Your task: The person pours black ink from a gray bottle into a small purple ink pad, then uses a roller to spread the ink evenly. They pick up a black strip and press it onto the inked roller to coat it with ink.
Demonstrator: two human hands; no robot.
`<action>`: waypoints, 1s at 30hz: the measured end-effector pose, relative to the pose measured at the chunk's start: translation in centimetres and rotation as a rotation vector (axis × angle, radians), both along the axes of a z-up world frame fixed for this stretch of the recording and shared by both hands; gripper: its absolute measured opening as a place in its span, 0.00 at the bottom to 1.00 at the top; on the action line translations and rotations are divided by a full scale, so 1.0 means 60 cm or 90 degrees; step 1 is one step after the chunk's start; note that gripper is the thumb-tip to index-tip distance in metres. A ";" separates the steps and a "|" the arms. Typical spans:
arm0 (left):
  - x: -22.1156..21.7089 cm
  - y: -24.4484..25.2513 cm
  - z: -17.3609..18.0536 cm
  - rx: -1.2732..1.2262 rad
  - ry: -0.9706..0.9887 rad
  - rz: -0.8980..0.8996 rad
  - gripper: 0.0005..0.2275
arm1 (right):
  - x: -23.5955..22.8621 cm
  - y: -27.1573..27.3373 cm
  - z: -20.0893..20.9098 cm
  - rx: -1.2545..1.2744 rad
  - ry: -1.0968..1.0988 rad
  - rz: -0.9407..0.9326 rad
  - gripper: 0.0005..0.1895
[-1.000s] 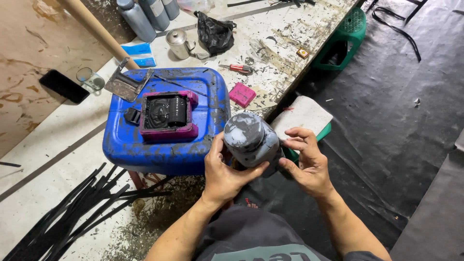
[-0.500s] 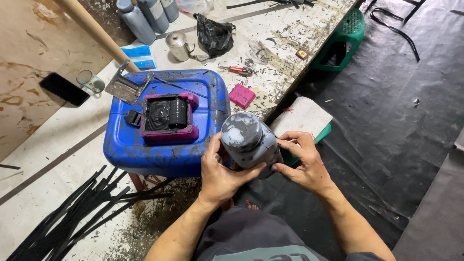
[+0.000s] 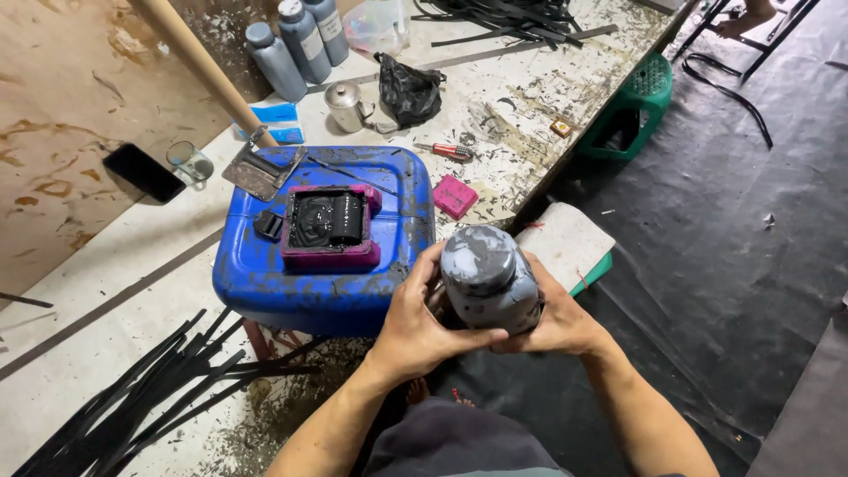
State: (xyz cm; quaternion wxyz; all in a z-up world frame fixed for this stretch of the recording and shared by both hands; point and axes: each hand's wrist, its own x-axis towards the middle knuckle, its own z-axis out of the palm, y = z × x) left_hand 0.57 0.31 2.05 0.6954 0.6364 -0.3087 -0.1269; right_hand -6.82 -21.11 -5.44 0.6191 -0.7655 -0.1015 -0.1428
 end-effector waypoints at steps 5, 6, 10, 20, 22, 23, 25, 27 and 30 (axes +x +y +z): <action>0.031 0.036 0.109 0.156 -0.274 0.060 0.34 | 0.005 0.000 0.003 -0.056 -0.005 -0.055 0.60; 0.038 0.038 0.131 0.248 -0.412 0.100 0.26 | 0.005 -0.001 0.005 -0.068 0.013 -0.071 0.61; 0.052 0.027 0.153 0.405 -0.574 0.114 0.27 | 0.003 0.008 0.010 -0.079 0.031 -0.107 0.62; 0.081 0.022 0.171 0.582 -0.500 -0.030 0.30 | -0.002 0.035 0.017 -0.202 -0.076 -0.185 0.58; 0.086 0.020 0.169 0.606 -0.484 -0.032 0.31 | -0.002 0.044 0.017 -0.217 -0.092 -0.212 0.57; 0.088 0.018 0.170 0.639 -0.467 -0.033 0.33 | -0.002 0.047 0.015 -0.239 -0.098 -0.242 0.57; 0.093 0.013 0.170 0.673 -0.447 -0.034 0.34 | -0.002 0.054 0.016 -0.261 -0.103 -0.271 0.57; 0.099 0.006 0.169 0.689 -0.412 -0.021 0.36 | -0.001 0.062 0.023 -0.303 -0.142 -0.326 0.55; 0.106 0.008 0.177 0.684 -0.389 -0.033 0.38 | 0.004 0.073 0.029 -0.321 -0.164 -0.357 0.55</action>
